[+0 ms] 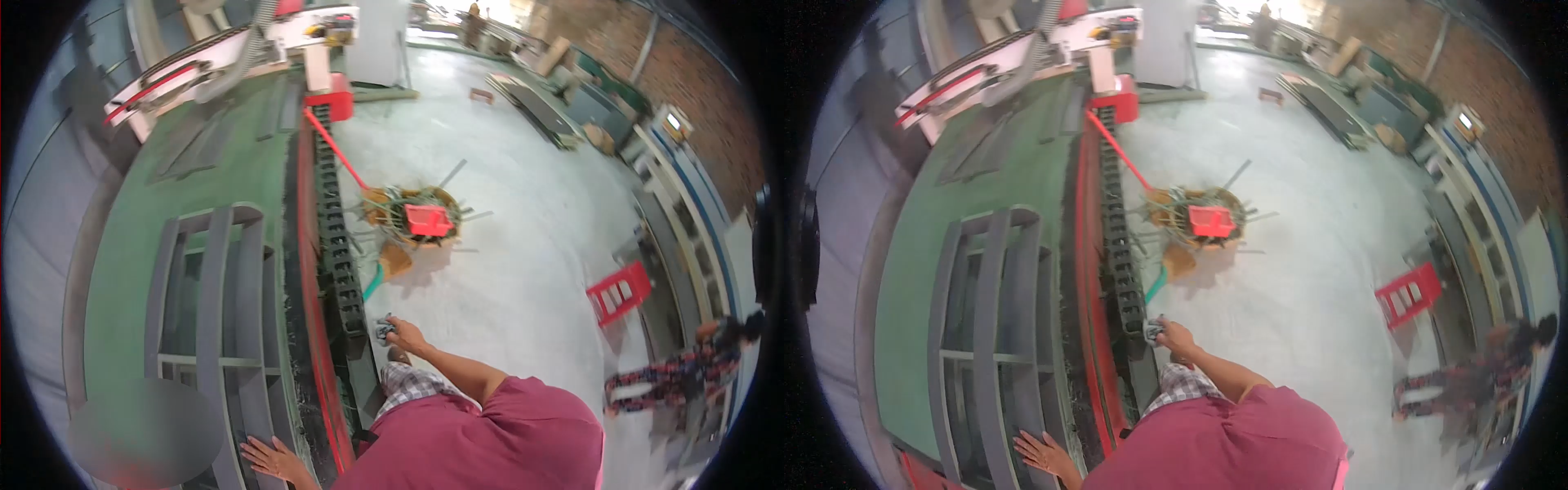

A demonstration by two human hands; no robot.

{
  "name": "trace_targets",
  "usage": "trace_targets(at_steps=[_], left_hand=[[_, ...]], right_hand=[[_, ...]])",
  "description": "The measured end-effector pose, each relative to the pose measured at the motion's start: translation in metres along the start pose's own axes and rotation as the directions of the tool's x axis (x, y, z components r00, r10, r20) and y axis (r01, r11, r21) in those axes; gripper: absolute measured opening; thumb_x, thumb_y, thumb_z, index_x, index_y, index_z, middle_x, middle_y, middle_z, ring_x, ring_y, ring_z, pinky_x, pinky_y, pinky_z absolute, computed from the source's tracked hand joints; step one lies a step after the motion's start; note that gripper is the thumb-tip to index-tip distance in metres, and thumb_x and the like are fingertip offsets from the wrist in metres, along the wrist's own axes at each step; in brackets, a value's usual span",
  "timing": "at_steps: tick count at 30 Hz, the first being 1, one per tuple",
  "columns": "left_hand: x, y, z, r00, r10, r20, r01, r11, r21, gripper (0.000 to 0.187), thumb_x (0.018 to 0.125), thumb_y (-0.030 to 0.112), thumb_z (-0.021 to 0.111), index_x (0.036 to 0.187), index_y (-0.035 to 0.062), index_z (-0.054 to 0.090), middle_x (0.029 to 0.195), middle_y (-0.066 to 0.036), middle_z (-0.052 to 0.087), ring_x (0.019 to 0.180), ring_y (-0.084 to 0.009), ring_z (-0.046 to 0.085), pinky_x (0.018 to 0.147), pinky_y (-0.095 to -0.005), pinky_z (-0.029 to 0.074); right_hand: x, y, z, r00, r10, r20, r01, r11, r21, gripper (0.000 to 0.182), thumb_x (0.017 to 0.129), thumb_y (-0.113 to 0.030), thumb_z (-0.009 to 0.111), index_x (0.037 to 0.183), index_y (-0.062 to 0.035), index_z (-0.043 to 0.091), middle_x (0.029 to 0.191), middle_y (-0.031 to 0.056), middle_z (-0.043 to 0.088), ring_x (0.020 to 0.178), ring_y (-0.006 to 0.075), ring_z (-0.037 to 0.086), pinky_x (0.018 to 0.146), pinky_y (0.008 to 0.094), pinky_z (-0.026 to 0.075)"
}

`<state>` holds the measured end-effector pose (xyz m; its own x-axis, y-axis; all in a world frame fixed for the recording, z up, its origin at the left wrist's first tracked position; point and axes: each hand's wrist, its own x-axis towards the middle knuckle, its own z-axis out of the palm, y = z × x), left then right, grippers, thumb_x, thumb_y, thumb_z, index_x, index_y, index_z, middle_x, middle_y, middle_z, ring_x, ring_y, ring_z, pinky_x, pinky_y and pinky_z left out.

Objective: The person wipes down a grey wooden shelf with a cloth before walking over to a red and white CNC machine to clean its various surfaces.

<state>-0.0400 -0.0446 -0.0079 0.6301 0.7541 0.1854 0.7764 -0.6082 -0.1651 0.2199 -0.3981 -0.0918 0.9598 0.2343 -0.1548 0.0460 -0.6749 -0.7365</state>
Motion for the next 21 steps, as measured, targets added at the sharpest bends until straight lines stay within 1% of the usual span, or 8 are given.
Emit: trace_targets(at_steps=[3, 6, 10, 12, 16, 18, 19, 21], left_hand=[[-0.001, -0.003, 0.0, 0.998, -0.013, 0.059, 0.013, 1.0, 0.005, 0.054, 0.096, 0.039, 0.041, 0.142, 0.0116, 0.033, 0.151, -0.009, 0.023, 0.138, -0.0325, 0.024, 0.106, -0.0552, 0.026], [-0.004, -0.005, 0.008, 0.999, 0.024, -0.048, -0.025, 1.0, -0.007, 0.054, 0.096, 0.037, 0.042, 0.142, 0.0111, 0.033, 0.151, -0.007, 0.025, 0.138, -0.0314, 0.024, 0.106, -0.0542, 0.028], [-0.006, -0.001, 0.007, 0.994, 0.032, -0.105, -0.031, 0.999, 0.005, 0.052, 0.096, 0.033, 0.044, 0.142, 0.0095, 0.032, 0.15, -0.006, 0.027, 0.137, -0.0277, 0.028, 0.106, -0.0493, 0.03], [-0.008, 0.0, 0.01, 0.989, 0.033, -0.141, -0.032, 0.999, 0.011, 0.052, 0.097, 0.032, 0.044, 0.142, 0.0091, 0.032, 0.15, -0.006, 0.028, 0.136, -0.0266, 0.029, 0.106, -0.0476, 0.031], [-0.013, 0.008, 0.016, 0.989, -0.003, -0.145, 0.004, 1.0, 0.002, 0.052, 0.097, 0.032, 0.043, 0.142, 0.0092, 0.031, 0.15, -0.005, 0.027, 0.136, -0.0259, 0.029, 0.107, -0.0468, 0.029], [-0.022, 0.017, 0.012, 0.992, -0.071, -0.104, 0.07, 0.997, -0.013, 0.054, 0.096, 0.032, 0.044, 0.143, 0.0095, 0.029, 0.151, -0.006, 0.025, 0.138, -0.0262, 0.026, 0.109, -0.047, 0.026], [-0.028, 0.022, 0.009, 0.992, -0.093, -0.087, 0.087, 0.993, -0.074, 0.057, 0.095, 0.031, 0.046, 0.144, 0.009, 0.027, 0.152, -0.006, 0.022, 0.139, -0.0266, 0.022, 0.11, -0.0473, 0.023], [-0.048, 0.038, 0.0, 0.99, -0.118, -0.08, 0.113, 0.991, -0.069, 0.059, 0.094, 0.03, 0.048, 0.144, 0.0083, 0.026, 0.152, -0.007, 0.021, 0.139, -0.0268, 0.021, 0.11, -0.0472, 0.022]], right_hand=[[-0.038, 0.056, -0.006, 0.953, 0.285, -0.102, -0.285, 0.958, 0.016, 0.053, 0.076, -0.033, 0.058, 0.124, -0.0109, 0.049, 0.104, 0.0194, 0.062, 0.099, 0.0371, 0.059, 0.085, 0.0454, 0.045], [-0.073, 0.093, -0.017, 0.864, 0.493, -0.1, -0.501, 0.862, -0.074, 0.051, 0.076, -0.033, 0.057, 0.122, -0.0123, 0.05, 0.106, 0.018, 0.062, 0.1, 0.0357, 0.059, 0.085, 0.0457, 0.046], [-0.083, 0.12, -0.021, 0.867, 0.494, -0.07, -0.499, 0.858, -0.125, 0.052, 0.077, -0.034, 0.057, 0.123, -0.012, 0.049, 0.106, 0.0176, 0.062, 0.101, 0.0347, 0.059, 0.085, 0.0458, 0.046], [-0.081, 0.128, -0.025, 0.938, 0.347, -0.001, -0.344, 0.929, -0.135, 0.052, 0.077, -0.034, 0.057, 0.124, -0.0115, 0.049, 0.106, 0.0182, 0.062, 0.101, 0.0357, 0.058, 0.085, 0.0454, 0.045], [-0.06, 0.134, -0.041, 0.98, 0.186, 0.067, -0.18, 0.98, -0.085, 0.049, 0.077, -0.031, 0.058, 0.124, -0.0161, 0.049, 0.099, 0.0195, 0.062, 0.096, 0.0371, 0.059, 0.081, 0.0461, 0.047], [-0.051, 0.14, -0.053, 0.998, 0.067, 0.018, -0.067, 0.997, -0.026, 0.05, 0.078, -0.031, 0.058, 0.124, -0.013, 0.049, 0.097, 0.0205, 0.061, 0.095, 0.0382, 0.058, 0.081, 0.0467, 0.046], [-0.048, 0.142, -0.062, 0.995, 0.093, 0.031, -0.093, 0.996, -0.002, 0.05, 0.078, -0.03, 0.058, 0.124, -0.012, 0.049, 0.1, 0.0203, 0.061, 0.096, 0.0377, 0.058, 0.082, 0.046, 0.046], [-0.051, 0.153, -0.08, 0.995, 0.094, 0.024, -0.095, 0.995, 0.023, 0.05, 0.078, -0.03, 0.059, 0.124, -0.0119, 0.049, 0.101, 0.0199, 0.061, 0.097, 0.0375, 0.058, 0.083, 0.0457, 0.046]])
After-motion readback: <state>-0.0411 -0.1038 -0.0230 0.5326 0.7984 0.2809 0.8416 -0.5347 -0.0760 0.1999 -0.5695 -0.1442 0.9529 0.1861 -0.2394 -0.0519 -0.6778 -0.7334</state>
